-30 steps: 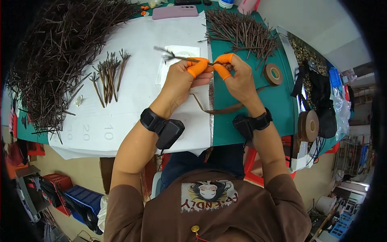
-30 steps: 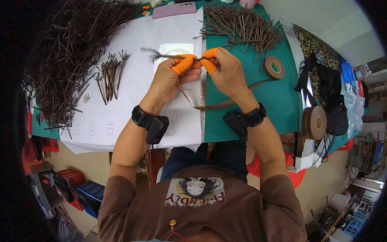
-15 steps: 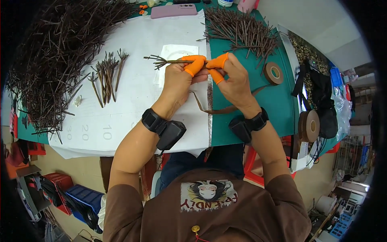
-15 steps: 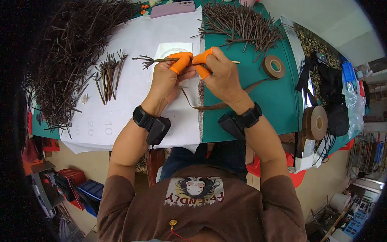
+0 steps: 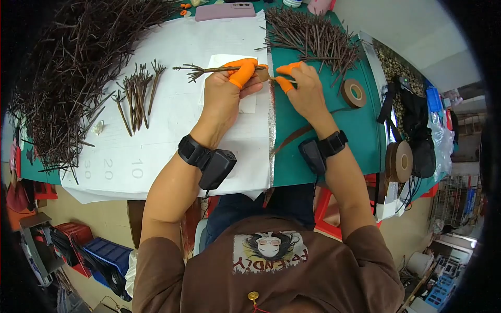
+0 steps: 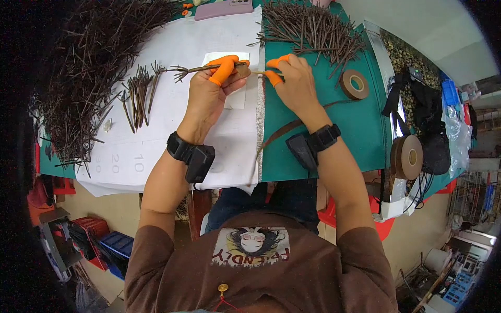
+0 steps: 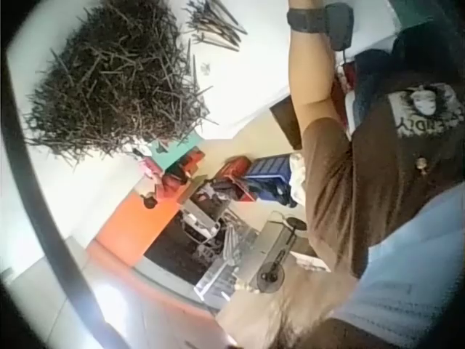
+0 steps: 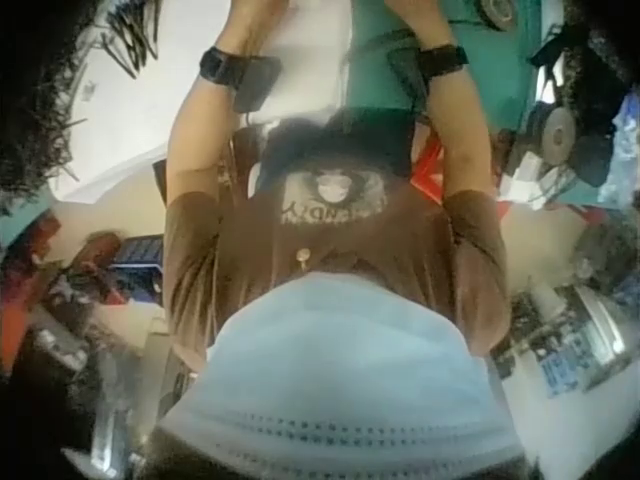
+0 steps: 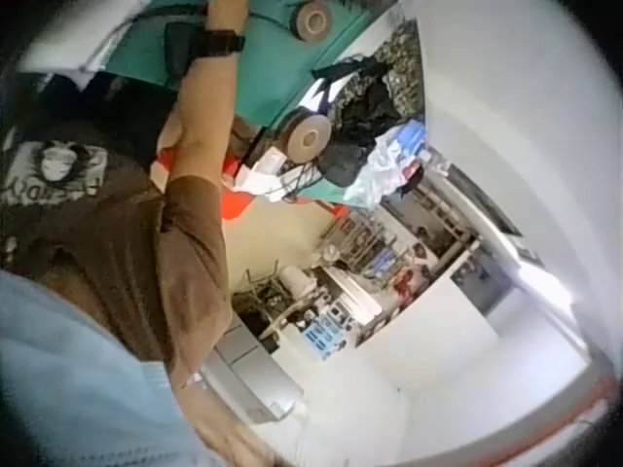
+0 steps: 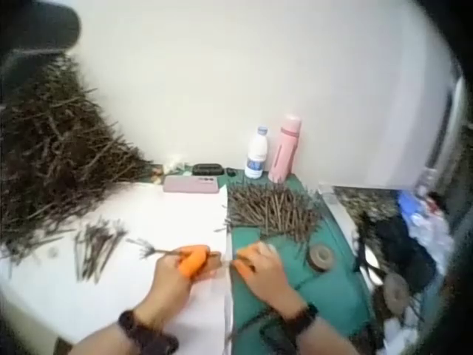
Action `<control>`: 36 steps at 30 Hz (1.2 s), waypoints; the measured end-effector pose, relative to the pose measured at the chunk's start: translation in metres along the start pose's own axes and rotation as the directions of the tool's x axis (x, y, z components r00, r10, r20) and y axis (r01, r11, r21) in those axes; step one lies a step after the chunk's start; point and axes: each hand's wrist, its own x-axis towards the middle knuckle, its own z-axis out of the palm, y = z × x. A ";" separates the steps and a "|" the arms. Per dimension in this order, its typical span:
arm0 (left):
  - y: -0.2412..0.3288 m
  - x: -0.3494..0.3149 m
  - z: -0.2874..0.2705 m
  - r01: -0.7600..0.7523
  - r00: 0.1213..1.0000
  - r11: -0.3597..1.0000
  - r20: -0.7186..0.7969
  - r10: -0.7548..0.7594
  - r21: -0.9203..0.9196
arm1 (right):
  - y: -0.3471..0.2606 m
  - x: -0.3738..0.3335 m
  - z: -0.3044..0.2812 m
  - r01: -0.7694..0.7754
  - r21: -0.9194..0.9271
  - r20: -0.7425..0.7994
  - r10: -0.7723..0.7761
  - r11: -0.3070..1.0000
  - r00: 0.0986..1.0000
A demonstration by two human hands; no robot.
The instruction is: The person applies a white substance to a wooden stick and then wraps brown tape around the junction of the stick and a small branch. They repeat this process by picking up another branch and stick assembly to tape them together.
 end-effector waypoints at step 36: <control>0.023 0.011 -0.015 -0.020 0.996 0.998 -0.082 0.024 0.057 | -0.003 0.009 -0.025 0.100 0.032 -0.031 -0.100 0.994 0.995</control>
